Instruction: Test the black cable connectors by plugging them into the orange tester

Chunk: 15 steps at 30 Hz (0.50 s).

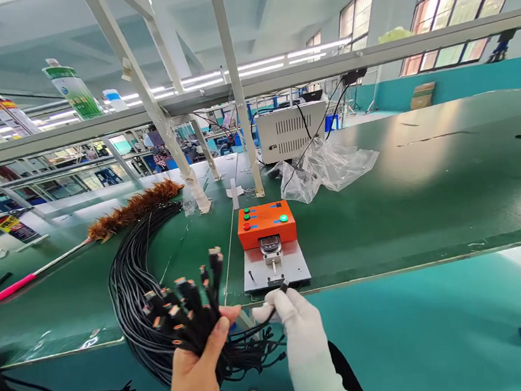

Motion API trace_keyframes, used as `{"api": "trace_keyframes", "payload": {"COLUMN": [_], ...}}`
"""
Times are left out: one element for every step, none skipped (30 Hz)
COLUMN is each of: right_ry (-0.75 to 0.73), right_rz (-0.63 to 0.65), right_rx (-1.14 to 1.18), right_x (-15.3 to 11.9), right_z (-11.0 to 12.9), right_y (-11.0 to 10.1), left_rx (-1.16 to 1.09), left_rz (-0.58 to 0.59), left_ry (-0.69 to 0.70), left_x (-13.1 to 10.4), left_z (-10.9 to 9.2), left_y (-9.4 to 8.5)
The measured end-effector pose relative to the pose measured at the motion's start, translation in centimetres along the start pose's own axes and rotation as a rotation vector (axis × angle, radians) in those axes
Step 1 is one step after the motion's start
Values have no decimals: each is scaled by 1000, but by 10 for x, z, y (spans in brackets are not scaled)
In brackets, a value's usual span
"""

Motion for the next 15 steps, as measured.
{"api": "trace_keyframes", "payload": {"right_ry": [19,43,67,95,127,158,178,184,180,173,166,161,163,167,175], "right_rz": [-22,-4,37,84,128,164,190,200,201,202,200,195,191,188,188], "right_rx": [-51,-110,-164,-200,-214,-209,-199,-195,-200,-212,-224,-232,-236,-236,-237], "right_x": [4,9,13,18,21,24,26,28,29,29,29,30,30,31,33], "right_z": [-3,-5,-8,-10,-12,-15,-17,-18,-18,-18,-17,-17,-16,-16,-17], "right_y": [-6,-11,-15,-17,-18,-18,-17,-15,-14,-12,-11,-10,-10,-10,-10], "left_rx": [-28,-54,-75,-86,-93,-101,-108,-111,-108,-102,-95,-84,-72,-58,-43], "left_rz": [-4,15,42,63,71,65,52,42,38,38,39,43,47,53,58], "left_ry": [7,0,-13,-28,-37,-42,-49,-54,-54,-50,-47,-47,-49,-53,-56], "left_x": [0,0,0,-1,-2,-4,-5,-6,-7,-7,-8,-8,-8,-8,-7], "left_z": [-1,-2,-3,-4,-5,-6,-7,-8,-9,-9,-10,-10,-10,-10,-10], "left_y": [-1,-1,0,0,1,1,1,1,1,1,0,0,0,0,0]}}
Point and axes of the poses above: each hand's wrist, its own x-axis towards the middle knuckle, its own y-axis out of the palm, z = x × y, the point moved 4 cm from there along x, towards the middle knuckle, and after that the axes turned 6 degrees about -y, right-handed, at the moved point
